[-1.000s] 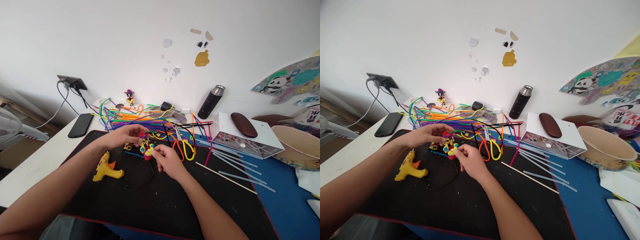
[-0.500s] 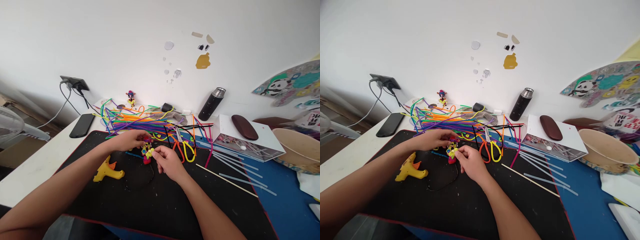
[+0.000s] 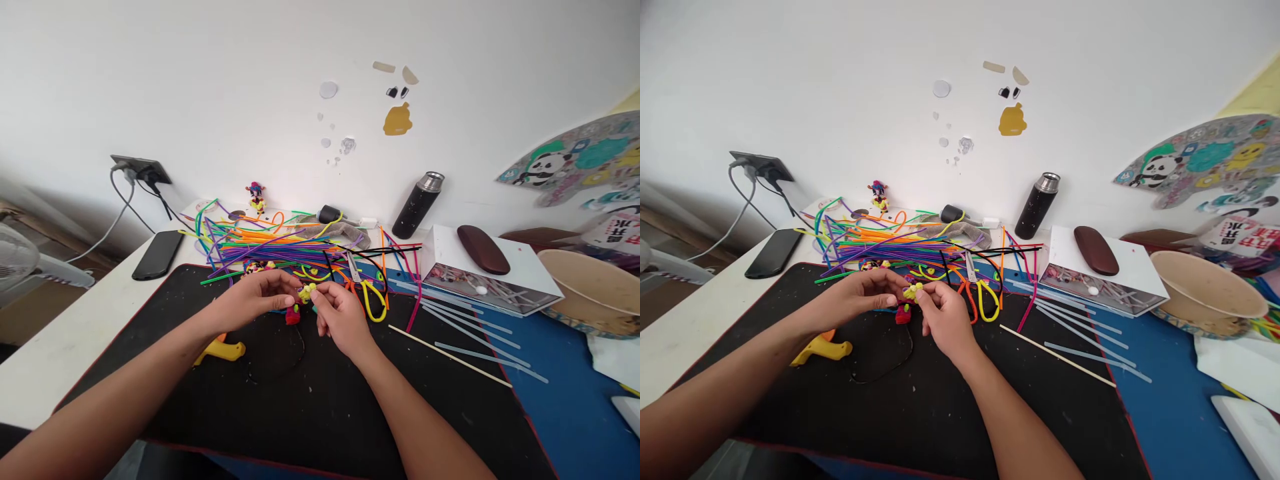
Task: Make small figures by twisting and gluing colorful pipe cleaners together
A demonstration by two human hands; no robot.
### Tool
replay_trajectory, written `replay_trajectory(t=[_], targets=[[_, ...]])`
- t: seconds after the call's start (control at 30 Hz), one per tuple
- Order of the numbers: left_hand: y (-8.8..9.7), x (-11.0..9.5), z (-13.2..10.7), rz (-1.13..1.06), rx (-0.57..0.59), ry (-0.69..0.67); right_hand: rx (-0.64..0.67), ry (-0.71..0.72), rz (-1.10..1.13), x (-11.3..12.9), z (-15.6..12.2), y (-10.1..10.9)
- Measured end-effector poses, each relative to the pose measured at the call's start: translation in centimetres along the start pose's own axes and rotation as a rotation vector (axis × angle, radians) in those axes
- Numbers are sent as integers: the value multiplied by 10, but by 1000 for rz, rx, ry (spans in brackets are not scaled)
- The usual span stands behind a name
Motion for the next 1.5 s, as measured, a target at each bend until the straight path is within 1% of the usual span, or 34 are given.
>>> replay_trajectory(t=[0.1,0.17,0.3,0.43,0.5,0.6,0.7,0.8,0.87,1.03,1.23,1.3,1.43,1.5], targets=[[-7,4,1,-88,-59,-60,3,-3,-9,0,0,-1],[-9,6,1,-98,-90,-102,5,-6,-13,0,0,-1],[-12,7,1,2,-60,-129,14,-2,-14,1,-1,-2],[-11,3,-1,109,-80,-157,39,4,-27,3,-2,-3],[-10,3,0,132,-90,-162,44,6,-32,4,-2,-3],[-8,7,1,136,-90,-135,52,7,-45,3,-3,-3],[-5,9,2,117,-59,-95,70,10,-49,1,-2,-4],[-4,5,3,121,-14,-80,96,17,-57,0,-2,-4],[-3,-2,3,171,18,-78,111,28,-73,-1,-1,-5],[1,-16,6,379,89,-111,134,30,-129,-1,-1,-4],[5,-14,14,447,203,-80,170,44,-191,1,-1,-3],[5,-14,16,479,202,-77,161,43,-190,1,-1,-2],[1,-18,20,558,131,-114,117,24,-167,0,1,2],[-1,-19,22,571,131,-125,112,11,-153,-1,2,3]])
Point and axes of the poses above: each hand's wrist, its own z-axis towards the middle knuckle, its own y-axis out of the back of the hand, x = y × z, the point moved 4 cm from there along z, towards the middle knuckle, and after that the axes turned 1 degree about x, right-handed, at the moved point
